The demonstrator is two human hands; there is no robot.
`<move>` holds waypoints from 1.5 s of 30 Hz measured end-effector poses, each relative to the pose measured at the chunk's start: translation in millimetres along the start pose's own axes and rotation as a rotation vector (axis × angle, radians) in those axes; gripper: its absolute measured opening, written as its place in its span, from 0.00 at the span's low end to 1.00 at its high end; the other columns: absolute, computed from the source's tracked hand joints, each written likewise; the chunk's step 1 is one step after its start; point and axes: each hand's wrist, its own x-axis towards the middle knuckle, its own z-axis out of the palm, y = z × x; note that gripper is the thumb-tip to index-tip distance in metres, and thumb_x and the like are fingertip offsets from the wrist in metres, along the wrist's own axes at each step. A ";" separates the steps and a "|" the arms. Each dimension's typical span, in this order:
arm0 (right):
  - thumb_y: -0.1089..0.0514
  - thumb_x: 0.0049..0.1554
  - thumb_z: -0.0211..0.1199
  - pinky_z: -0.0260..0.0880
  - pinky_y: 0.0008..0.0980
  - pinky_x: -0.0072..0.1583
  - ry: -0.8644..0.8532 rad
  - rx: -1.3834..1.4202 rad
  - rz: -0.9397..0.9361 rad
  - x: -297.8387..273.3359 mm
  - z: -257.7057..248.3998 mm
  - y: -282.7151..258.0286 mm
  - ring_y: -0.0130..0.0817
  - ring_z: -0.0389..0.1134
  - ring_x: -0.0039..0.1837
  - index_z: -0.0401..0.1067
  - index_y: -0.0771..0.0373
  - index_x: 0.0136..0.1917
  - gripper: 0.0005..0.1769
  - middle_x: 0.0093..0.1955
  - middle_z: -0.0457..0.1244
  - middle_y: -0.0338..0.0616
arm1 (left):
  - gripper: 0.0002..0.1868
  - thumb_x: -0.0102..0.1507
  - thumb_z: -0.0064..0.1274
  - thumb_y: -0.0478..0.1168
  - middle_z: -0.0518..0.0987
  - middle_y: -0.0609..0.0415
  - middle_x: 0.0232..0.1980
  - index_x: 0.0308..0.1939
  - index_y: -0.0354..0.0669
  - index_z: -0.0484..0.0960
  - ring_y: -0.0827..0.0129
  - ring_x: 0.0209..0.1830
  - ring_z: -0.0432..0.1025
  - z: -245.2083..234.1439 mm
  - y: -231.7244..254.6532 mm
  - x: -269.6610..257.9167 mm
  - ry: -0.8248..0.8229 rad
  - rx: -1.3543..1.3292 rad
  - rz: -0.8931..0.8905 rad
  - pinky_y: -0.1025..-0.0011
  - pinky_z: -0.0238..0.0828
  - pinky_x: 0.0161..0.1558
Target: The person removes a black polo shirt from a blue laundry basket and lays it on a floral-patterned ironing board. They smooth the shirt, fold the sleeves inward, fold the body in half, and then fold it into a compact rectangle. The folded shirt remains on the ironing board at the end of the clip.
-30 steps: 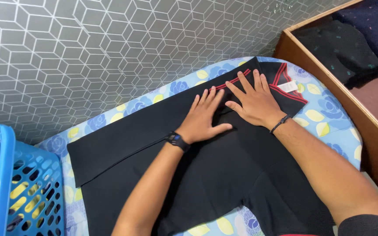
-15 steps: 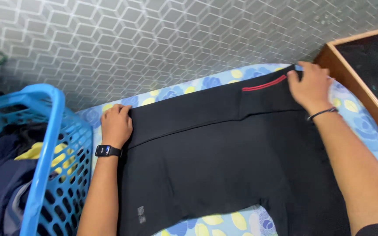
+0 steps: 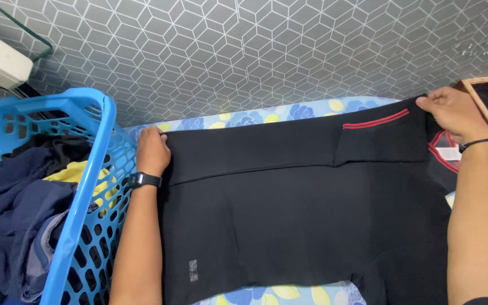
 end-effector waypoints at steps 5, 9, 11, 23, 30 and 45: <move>0.54 0.56 0.60 0.52 0.21 0.43 0.085 -0.031 0.038 -6.8 4.1 -13.6 0.19 0.55 0.40 0.62 0.57 0.42 0.09 0.36 0.58 0.35 | 0.05 0.58 0.38 0.37 0.70 0.46 0.41 0.38 0.42 0.65 0.51 0.43 0.62 0.5 -6.2 17.8 -0.096 -0.335 -0.308 0.62 0.55 0.42; 0.55 0.57 0.60 0.49 0.21 0.38 0.148 -0.023 0.050 -0.6 8.7 -16.8 0.19 0.50 0.35 0.62 0.56 0.43 0.08 0.33 0.53 0.32 | 0.07 0.58 0.38 0.35 0.67 0.48 0.42 0.40 0.48 0.62 0.60 0.41 0.63 -17.6 21.2 23.7 0.026 -0.533 -0.547 0.67 0.58 0.39; 0.56 0.57 0.60 0.50 0.20 0.38 0.161 -0.006 0.001 16.6 11.8 0.1 0.18 0.51 0.36 0.62 0.57 0.43 0.07 0.34 0.54 0.32 | 0.10 0.56 0.38 0.32 0.68 0.45 0.39 0.39 0.46 0.60 0.52 0.39 0.63 -2.6 4.8 33.8 0.125 -0.453 -0.429 0.63 0.56 0.38; 0.53 0.50 0.62 0.58 0.35 0.43 0.362 -0.384 -0.113 30.5 52.3 -4.7 0.35 0.63 0.38 0.68 0.56 0.39 0.07 0.35 0.62 0.38 | 0.15 0.56 0.41 0.28 0.68 0.38 0.39 0.42 0.38 0.54 0.43 0.34 0.66 -1.5 47.4 32.7 0.357 -0.121 -0.329 0.57 0.59 0.26; 0.51 0.57 0.59 0.49 0.40 0.45 0.545 -0.806 -0.544 -6.3 55.4 -57.9 0.45 0.57 0.46 0.67 0.60 0.46 0.11 0.44 0.61 0.42 | 0.23 0.51 0.55 0.41 0.61 0.40 0.50 0.44 0.38 0.62 0.48 0.49 0.58 -9.0 64.5 27.2 0.430 0.206 -0.140 0.54 0.57 0.44; 0.56 0.53 0.59 0.54 0.35 0.54 0.449 -0.781 -1.022 -76.2 91.4 -114.6 0.35 0.61 0.47 0.70 0.58 0.39 0.04 0.43 0.61 0.39 | 0.25 0.60 0.30 0.49 0.56 0.40 0.61 0.56 0.38 0.62 0.49 0.63 0.46 -13.9 59.6 -18.8 -0.022 0.007 0.031 0.55 0.41 0.58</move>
